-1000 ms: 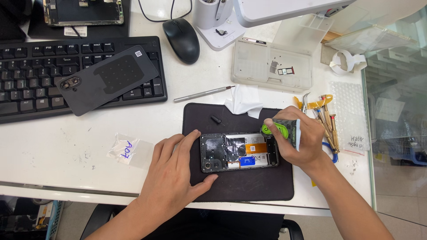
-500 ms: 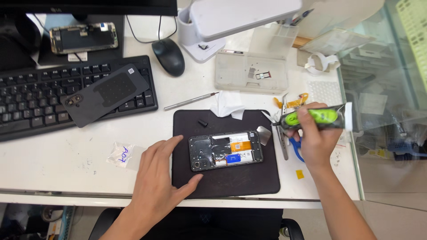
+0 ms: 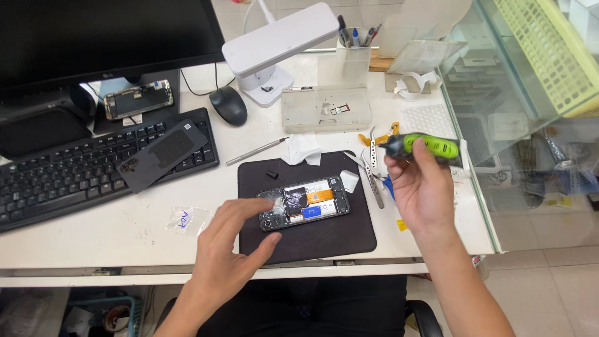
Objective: The person applies adhesive to the internal frame of a disassembled smartphone and then attaches the back cover. The person uses a tube to apply adhesive along the edges of the phone's internal frame and then aligns and presses the back cover into place.
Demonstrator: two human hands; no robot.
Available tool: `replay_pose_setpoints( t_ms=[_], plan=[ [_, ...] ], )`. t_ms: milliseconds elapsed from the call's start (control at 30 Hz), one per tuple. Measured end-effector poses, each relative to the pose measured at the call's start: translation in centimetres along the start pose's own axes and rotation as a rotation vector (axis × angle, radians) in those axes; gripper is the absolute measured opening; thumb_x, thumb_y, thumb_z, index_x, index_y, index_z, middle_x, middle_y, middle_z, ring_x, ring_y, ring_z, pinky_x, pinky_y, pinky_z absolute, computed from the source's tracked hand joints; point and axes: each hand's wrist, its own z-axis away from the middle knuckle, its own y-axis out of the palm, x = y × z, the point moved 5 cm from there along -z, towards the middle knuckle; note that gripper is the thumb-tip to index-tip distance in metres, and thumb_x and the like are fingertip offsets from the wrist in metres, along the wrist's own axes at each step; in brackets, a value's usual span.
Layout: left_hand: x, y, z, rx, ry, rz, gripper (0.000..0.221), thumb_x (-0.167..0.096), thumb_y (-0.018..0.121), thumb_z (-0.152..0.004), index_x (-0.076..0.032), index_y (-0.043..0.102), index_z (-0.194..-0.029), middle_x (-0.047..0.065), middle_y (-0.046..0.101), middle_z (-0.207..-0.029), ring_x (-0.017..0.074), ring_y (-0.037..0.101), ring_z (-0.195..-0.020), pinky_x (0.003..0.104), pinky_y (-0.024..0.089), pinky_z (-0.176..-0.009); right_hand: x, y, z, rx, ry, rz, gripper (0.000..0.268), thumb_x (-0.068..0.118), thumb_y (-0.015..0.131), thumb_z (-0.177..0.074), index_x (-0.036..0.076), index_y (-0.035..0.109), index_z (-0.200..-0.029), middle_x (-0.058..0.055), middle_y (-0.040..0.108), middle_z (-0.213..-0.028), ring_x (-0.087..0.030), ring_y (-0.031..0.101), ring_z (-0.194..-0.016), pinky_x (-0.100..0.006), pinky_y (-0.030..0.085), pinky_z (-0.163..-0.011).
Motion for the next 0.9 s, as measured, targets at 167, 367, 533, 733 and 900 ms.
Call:
replay_pose_setpoints(
  t_ms=[167, 367, 533, 733, 900],
  plan=[
    [0.1, 2.8, 2.4, 0.179, -0.158, 0.501, 0.043, -0.022, 0.064, -0.095, 0.004, 0.062, -0.130, 0.013, 0.074, -0.122, 0.0232, 0.069, -0.110, 0.034, 0.053, -0.100, -1.6, 7.3, 8.1, 0.348, -0.755, 0.782, 0.028, 0.009, 0.074, -0.101, 0.008, 0.059, -0.124, -0.012, 0.058, -0.122, -0.023, 0.067, -0.100, -0.033, 0.063, -0.080],
    [4.3, 1.4, 3.1, 0.028, -0.435, 0.850, 0.046, -0.027, 0.047, -0.107, 0.005, 0.053, -0.140, 0.013, 0.068, -0.123, 0.0169, 0.064, -0.112, 0.034, 0.051, -0.098, -5.4, 16.0, 9.7, 0.922, -1.352, 1.137, 0.031, 0.002, 0.075, -0.093, -0.007, 0.064, -0.120, -0.021, 0.058, -0.127, -0.038, 0.064, -0.117, -0.042, 0.060, -0.101],
    [7.2, -2.5, 0.2, -0.185, -0.437, 0.983, 0.037, -0.028, 0.046, -0.109, 0.003, 0.056, -0.126, 0.011, 0.069, -0.104, 0.0218, 0.069, -0.096, 0.037, 0.056, -0.087, -4.8, 18.4, 4.7, 1.046, -1.168, 1.318, 0.037, 0.000, 0.069, -0.089, 0.005, 0.071, -0.126, -0.010, 0.064, -0.132, -0.026, 0.064, -0.124, -0.037, 0.056, -0.107],
    [6.7, -2.6, -0.6, 0.045, -0.310, 0.544, 0.030, -0.023, 0.049, -0.108, -0.001, 0.061, -0.123, 0.005, 0.067, -0.090, 0.0125, 0.061, -0.083, 0.028, 0.053, -0.078, -6.9, 12.1, -3.7, 0.929, -0.525, 1.726, 0.033, 0.014, 0.075, -0.084, 0.009, 0.072, -0.117, -0.012, 0.068, -0.120, -0.033, 0.062, -0.110, -0.043, 0.053, -0.088],
    [6.4, -1.5, -1.1, 0.111, -0.349, 0.267, 0.027, -0.022, 0.055, -0.103, 0.000, 0.063, -0.116, 0.005, 0.067, -0.080, 0.0140, 0.059, -0.073, 0.029, 0.050, -0.068, -10.4, 9.4, -5.7, 0.873, -0.384, 1.779, 0.028, 0.010, 0.071, -0.088, 0.010, 0.076, -0.116, -0.011, 0.069, -0.108, -0.031, 0.067, -0.100, -0.041, 0.055, -0.088]
  ],
)
